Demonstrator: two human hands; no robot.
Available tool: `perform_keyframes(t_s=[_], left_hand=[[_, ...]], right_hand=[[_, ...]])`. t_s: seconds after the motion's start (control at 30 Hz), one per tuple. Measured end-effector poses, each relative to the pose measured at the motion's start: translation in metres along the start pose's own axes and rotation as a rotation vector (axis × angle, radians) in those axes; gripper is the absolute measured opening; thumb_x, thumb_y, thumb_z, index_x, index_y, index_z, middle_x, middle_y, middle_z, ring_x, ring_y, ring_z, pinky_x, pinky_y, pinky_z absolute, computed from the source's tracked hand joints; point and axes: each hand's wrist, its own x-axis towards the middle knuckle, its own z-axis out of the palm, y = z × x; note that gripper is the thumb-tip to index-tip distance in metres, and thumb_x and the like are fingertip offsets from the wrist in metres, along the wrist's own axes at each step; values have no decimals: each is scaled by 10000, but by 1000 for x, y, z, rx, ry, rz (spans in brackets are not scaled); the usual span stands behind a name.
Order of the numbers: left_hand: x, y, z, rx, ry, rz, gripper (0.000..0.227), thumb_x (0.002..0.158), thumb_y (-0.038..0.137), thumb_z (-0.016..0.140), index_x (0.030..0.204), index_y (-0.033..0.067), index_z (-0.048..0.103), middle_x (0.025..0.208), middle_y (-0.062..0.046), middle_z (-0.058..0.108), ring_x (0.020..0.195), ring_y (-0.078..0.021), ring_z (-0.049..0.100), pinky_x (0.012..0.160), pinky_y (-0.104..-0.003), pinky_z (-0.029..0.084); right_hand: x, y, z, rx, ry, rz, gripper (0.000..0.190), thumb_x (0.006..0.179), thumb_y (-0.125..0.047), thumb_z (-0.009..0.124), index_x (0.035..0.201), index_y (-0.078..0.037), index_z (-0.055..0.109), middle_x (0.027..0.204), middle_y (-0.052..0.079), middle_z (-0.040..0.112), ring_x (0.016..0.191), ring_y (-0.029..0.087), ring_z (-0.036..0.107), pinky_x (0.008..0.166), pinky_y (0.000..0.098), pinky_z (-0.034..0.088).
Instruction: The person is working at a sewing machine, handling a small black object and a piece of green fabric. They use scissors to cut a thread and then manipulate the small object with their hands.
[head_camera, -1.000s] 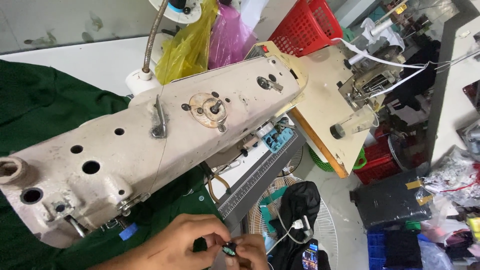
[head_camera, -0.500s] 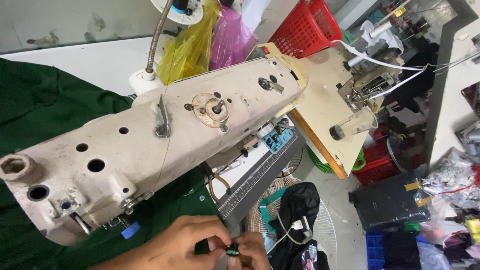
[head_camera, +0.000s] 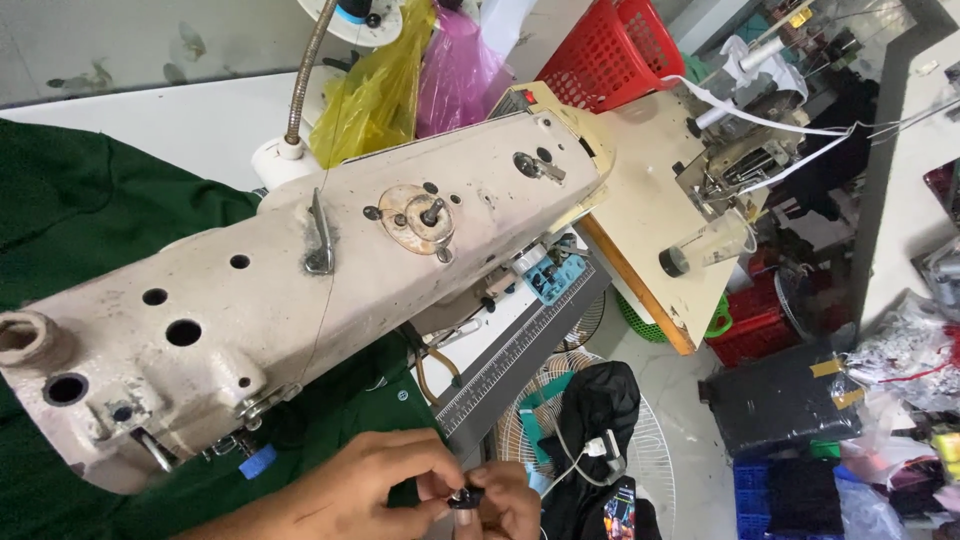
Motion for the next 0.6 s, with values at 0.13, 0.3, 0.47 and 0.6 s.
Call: perform_keyframes(t_s=[0.13, 0.3, 0.47, 0.6], left_hand=[[1, 1, 0, 29, 6, 19, 204, 971, 132, 712, 1173, 134, 683, 1014, -60, 664, 861, -179, 671, 738, -392, 550], [0, 0, -1, 21, -29, -27, 243, 981, 158, 698, 1220, 168, 660, 1069, -54, 644, 895, -195, 653, 766, -418, 575], [1, 4, -2, 57, -2, -12, 196, 957, 137, 729, 1148, 159, 694, 1002, -45, 664, 858, -171, 668, 755, -380, 561], [1, 5, -3, 140, 11, -31, 164, 941, 182, 755, 1099, 188, 712, 967, 4, 706, 853, -146, 727, 810, -356, 517]], right_hand=[[-1, 5, -3, 28, -15, -23, 204, 932, -64, 706, 1102, -147, 628, 1023, 144, 630, 793, 213, 608, 676, 333, 584], [-2, 11, -7, 41, -9, -49, 231, 914, -56, 723, 1104, -138, 619, 1015, 148, 645, 838, 223, 620, 706, 334, 595], [-1, 7, -8, 48, -34, 5, 265, 920, -53, 730, 1139, -146, 611, 1043, 159, 648, 800, 232, 633, 683, 361, 633], [-2, 15, -18, 63, -76, -19, 328, 912, -38, 741, 1183, -152, 595, 1034, 161, 653, 812, 217, 608, 673, 325, 583]])
